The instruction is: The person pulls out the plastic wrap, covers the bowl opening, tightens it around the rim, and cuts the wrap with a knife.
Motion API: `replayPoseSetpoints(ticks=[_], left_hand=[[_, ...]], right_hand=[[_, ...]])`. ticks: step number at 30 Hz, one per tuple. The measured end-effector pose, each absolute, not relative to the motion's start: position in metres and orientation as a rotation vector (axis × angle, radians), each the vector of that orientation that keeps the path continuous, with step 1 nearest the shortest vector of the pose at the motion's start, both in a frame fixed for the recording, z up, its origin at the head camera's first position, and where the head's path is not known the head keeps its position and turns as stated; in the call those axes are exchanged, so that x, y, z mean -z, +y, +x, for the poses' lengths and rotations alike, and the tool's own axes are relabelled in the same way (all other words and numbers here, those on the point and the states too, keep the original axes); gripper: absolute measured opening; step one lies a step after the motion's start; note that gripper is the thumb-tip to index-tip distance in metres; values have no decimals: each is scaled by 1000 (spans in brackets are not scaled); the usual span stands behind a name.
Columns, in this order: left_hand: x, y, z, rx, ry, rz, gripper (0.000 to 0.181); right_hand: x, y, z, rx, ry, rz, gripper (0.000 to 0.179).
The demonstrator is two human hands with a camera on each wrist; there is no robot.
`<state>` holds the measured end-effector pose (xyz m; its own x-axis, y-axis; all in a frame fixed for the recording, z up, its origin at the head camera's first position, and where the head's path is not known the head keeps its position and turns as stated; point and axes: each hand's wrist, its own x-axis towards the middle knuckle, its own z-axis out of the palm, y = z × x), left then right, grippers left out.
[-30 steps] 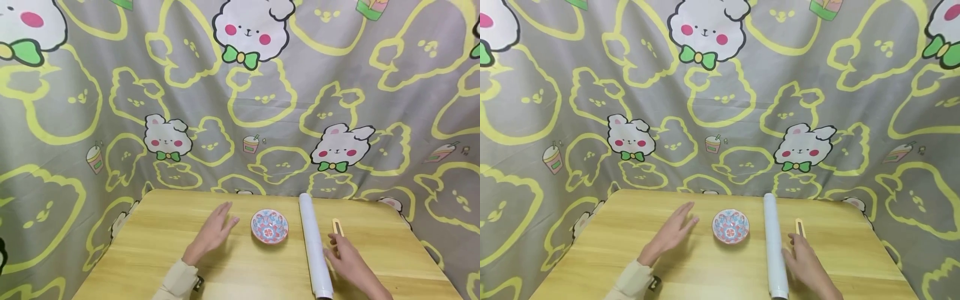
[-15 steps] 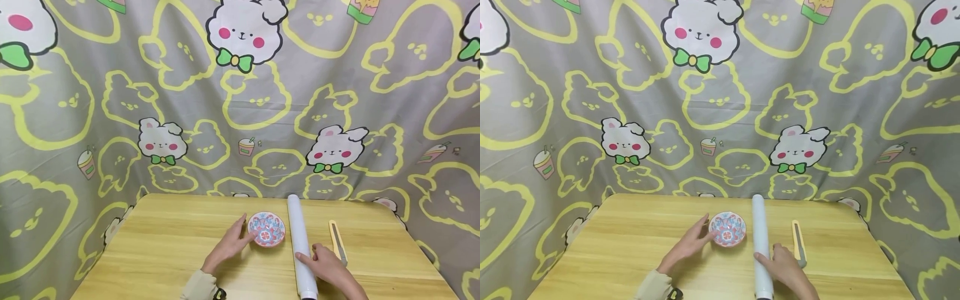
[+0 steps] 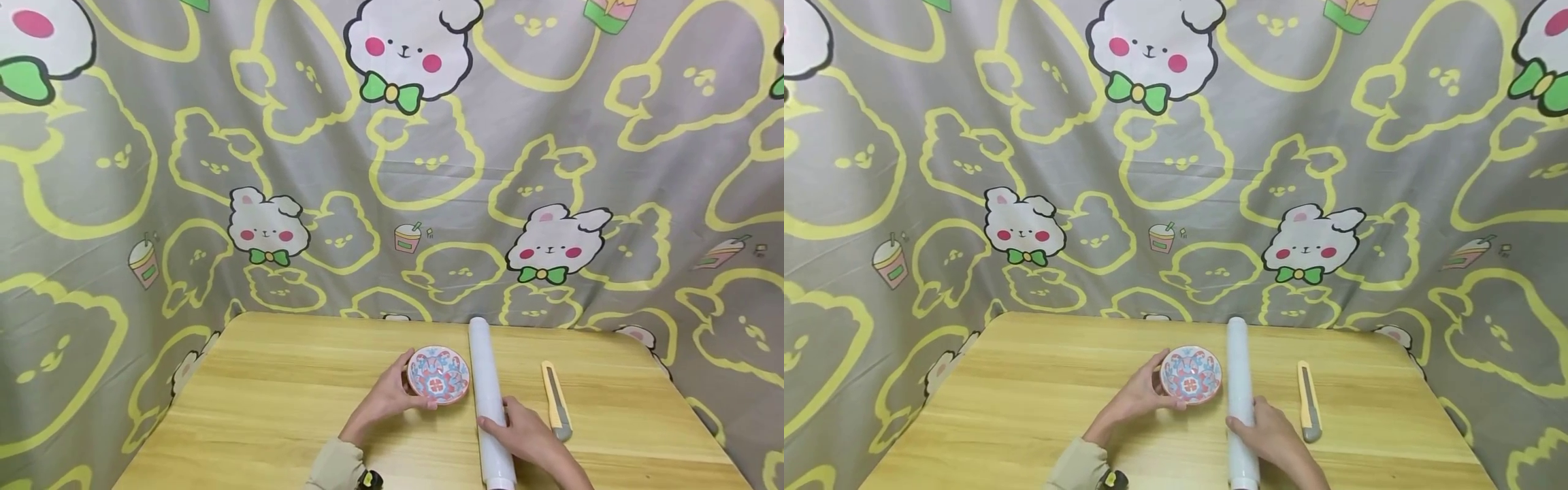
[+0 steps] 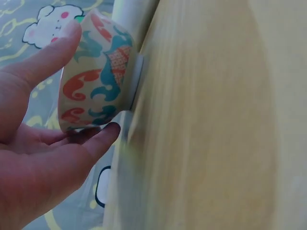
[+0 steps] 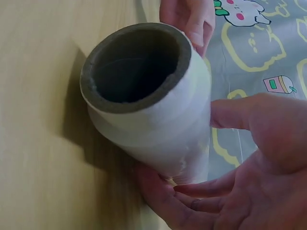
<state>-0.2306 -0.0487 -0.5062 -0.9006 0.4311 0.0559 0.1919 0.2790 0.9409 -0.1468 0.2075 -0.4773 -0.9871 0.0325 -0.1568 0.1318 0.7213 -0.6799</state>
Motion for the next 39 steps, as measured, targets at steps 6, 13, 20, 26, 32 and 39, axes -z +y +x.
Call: replayPoseSetpoints(ticks=[6, 13, 20, 26, 32, 39], left_hand=[[507, -53, -229, -1717, 2326, 582, 108], [501, -66, -226, -1666, 2279, 615, 108], [496, -85, -229, -1720, 2017, 654, 107], [496, -95, -231, -1730, 1896, 684, 106], [498, -91, -233, -1750, 1880, 698, 99], [501, -89, -236, -1792, 1834, 688, 96]], right_hand=[[477, 208, -151, 1159, 2786, 110, 61], [473, 215, -163, 1133, 2803, -62, 65], [468, 216, -189, 1058, 2804, -226, 69], [466, 213, -204, 867, 2931, -250, 67], [469, 213, -222, 742, 3073, -342, 66], [480, 212, -252, 679, 3188, -589, 64]])
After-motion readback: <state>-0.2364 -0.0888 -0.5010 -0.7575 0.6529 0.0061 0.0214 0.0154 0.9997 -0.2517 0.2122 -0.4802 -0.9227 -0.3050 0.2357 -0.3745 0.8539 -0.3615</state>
